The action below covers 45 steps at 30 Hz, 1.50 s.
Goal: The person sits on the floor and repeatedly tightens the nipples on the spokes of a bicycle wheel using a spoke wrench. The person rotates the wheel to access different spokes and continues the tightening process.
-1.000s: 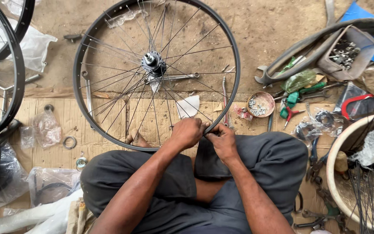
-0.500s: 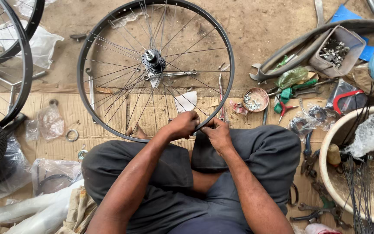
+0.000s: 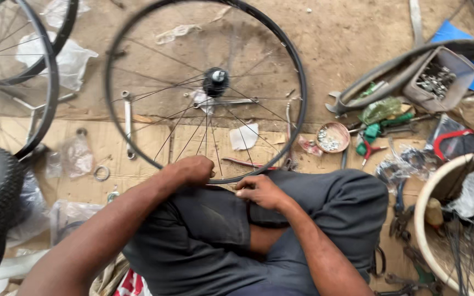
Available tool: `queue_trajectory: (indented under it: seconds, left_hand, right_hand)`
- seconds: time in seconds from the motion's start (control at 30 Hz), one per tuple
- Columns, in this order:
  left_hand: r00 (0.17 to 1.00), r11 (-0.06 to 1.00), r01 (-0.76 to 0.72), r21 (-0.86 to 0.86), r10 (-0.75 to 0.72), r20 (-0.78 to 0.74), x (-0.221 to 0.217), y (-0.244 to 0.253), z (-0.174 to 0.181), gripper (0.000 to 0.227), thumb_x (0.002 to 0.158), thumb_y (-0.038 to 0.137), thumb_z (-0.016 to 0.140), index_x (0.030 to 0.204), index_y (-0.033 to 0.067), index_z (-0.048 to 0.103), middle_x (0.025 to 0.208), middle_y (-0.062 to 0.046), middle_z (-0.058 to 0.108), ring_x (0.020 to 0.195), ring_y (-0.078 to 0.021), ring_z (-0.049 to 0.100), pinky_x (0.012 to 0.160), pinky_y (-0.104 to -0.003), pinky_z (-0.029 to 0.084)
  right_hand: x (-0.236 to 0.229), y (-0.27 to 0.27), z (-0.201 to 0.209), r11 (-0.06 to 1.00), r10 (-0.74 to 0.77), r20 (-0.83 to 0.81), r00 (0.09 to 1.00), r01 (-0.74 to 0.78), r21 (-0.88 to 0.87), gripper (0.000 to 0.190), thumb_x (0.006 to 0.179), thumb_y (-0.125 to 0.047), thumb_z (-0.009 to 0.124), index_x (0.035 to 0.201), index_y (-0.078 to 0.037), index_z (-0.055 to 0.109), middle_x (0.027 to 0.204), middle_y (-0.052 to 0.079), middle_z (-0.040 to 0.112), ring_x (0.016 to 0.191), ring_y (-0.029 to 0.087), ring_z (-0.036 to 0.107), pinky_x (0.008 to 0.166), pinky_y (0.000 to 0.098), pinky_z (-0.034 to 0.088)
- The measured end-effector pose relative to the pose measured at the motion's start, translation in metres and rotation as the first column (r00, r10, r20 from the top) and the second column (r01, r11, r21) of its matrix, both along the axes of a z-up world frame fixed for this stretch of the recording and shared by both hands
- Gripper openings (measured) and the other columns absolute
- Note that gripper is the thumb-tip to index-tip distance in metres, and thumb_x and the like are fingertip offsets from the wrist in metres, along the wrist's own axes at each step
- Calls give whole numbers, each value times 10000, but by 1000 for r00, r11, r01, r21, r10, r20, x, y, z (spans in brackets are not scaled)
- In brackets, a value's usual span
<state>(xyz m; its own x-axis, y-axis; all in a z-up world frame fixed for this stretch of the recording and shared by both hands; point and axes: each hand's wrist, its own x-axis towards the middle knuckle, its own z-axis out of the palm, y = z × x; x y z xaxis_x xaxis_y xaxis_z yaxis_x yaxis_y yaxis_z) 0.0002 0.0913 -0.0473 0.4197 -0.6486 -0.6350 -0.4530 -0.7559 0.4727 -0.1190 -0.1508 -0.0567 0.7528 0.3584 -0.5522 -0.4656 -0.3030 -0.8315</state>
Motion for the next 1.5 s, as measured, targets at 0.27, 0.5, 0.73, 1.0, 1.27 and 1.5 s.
queue_trajectory:
  seconds: [0.27,0.5,0.73,1.0,1.27,1.5]
  left_hand:
    - [950,992,-128,11,126,-285,17,14,-13,282,971,239,576,1041,5,716,930,-200,758,842,-354,736,797,-471,574]
    - [977,993,-105,-46,94,-192,11,8,-12,331,993,343,592,1022,32,703,973,-194,748,915,-344,714,862,-445,533]
    - [976,991,-137,6,136,-172,-3,9,-1,428,1069,378,513,972,11,710,929,-175,729,857,-321,692,802,-443,552]
    - [833,912,-405,61,396,-387,37,7,47,281,918,191,619,1193,133,628,926,-111,756,808,-230,756,717,-426,588]
    - [482,866,-228,-446,498,721,174,24,7,586,719,-85,537,1249,125,674,1368,-232,609,973,-383,666,756,-481,563]
    - [691,941,-325,93,169,703,187,26,28,266,1035,28,519,893,36,744,935,-157,759,872,-265,722,776,-448,570]
  right_hand:
    - [4,-6,12,979,-192,-113,975,197,40,205,922,-198,737,1052,-52,796,788,-16,692,658,48,549,566,223,447]
    - [11,-9,13,973,-227,-115,967,231,18,185,931,-194,737,980,-20,777,745,-16,670,612,49,519,508,218,418]
    - [12,-7,22,972,-237,-122,964,233,-42,186,921,-208,737,989,-41,784,746,-10,681,606,51,524,502,223,426]
    - [11,-13,15,969,-243,-85,966,245,22,184,920,-202,749,954,-23,778,739,-4,678,617,65,537,528,234,437]
    - [9,-8,1,977,-209,-26,978,210,43,170,933,-187,740,922,-20,764,747,-11,674,669,60,563,595,244,469]
    - [22,-17,24,977,-214,-100,972,214,-8,175,937,-213,720,979,-49,768,727,-6,687,607,54,533,514,223,428]
